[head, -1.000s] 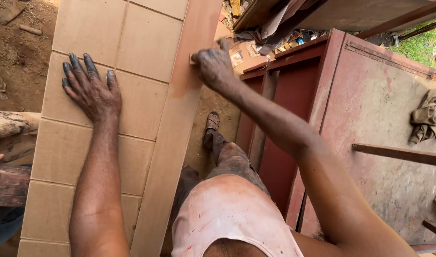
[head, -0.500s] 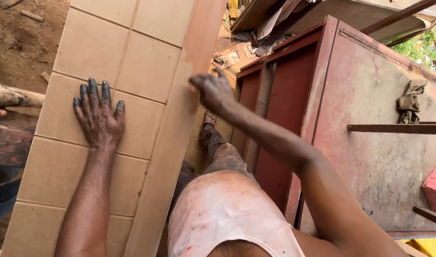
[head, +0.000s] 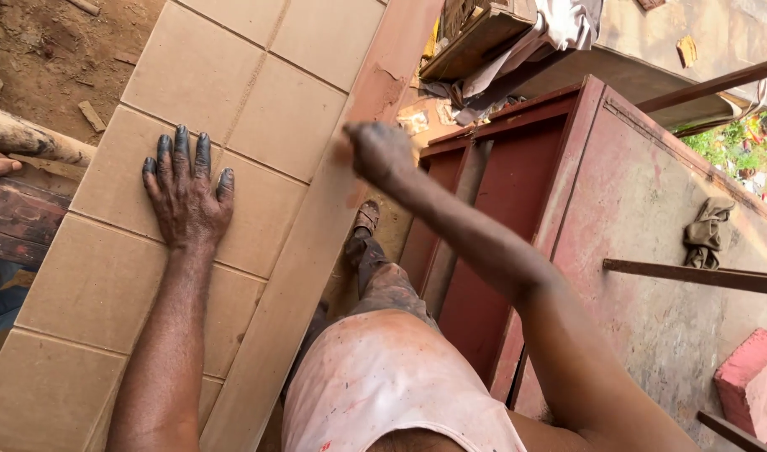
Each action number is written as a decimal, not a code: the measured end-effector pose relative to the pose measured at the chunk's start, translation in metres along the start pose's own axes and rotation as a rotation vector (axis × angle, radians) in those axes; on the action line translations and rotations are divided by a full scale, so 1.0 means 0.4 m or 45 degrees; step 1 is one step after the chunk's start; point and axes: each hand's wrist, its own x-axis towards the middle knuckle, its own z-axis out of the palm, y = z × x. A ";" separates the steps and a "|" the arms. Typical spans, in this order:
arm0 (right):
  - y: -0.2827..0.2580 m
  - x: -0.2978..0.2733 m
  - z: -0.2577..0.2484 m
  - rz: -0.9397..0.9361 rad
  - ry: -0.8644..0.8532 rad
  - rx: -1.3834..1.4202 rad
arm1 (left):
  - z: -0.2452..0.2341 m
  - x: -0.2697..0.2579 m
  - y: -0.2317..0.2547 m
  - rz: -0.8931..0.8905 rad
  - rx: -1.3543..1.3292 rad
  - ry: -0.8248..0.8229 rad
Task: The person holds a wooden door panel and spreads filler along its edges and surfaces using a small block and by hand.
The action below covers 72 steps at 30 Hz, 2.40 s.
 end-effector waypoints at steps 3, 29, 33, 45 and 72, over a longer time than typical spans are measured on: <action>0.189 0.226 -0.086 -0.104 0.660 0.001 | 0.000 -0.006 0.000 -0.014 0.004 -0.005; -0.109 -0.060 0.030 -0.206 0.215 0.208 | 0.007 0.006 -0.005 -0.015 -0.003 -0.044; -0.248 -0.239 0.030 -0.423 0.163 0.244 | 0.005 -0.005 -0.004 -0.030 -0.013 -0.048; -0.067 -0.148 0.065 -0.550 0.486 0.024 | 0.012 -0.006 -0.012 -0.042 -0.013 -0.072; -0.427 -0.462 0.092 -0.592 0.185 0.214 | 0.019 -0.003 -0.016 -0.046 -0.013 -0.086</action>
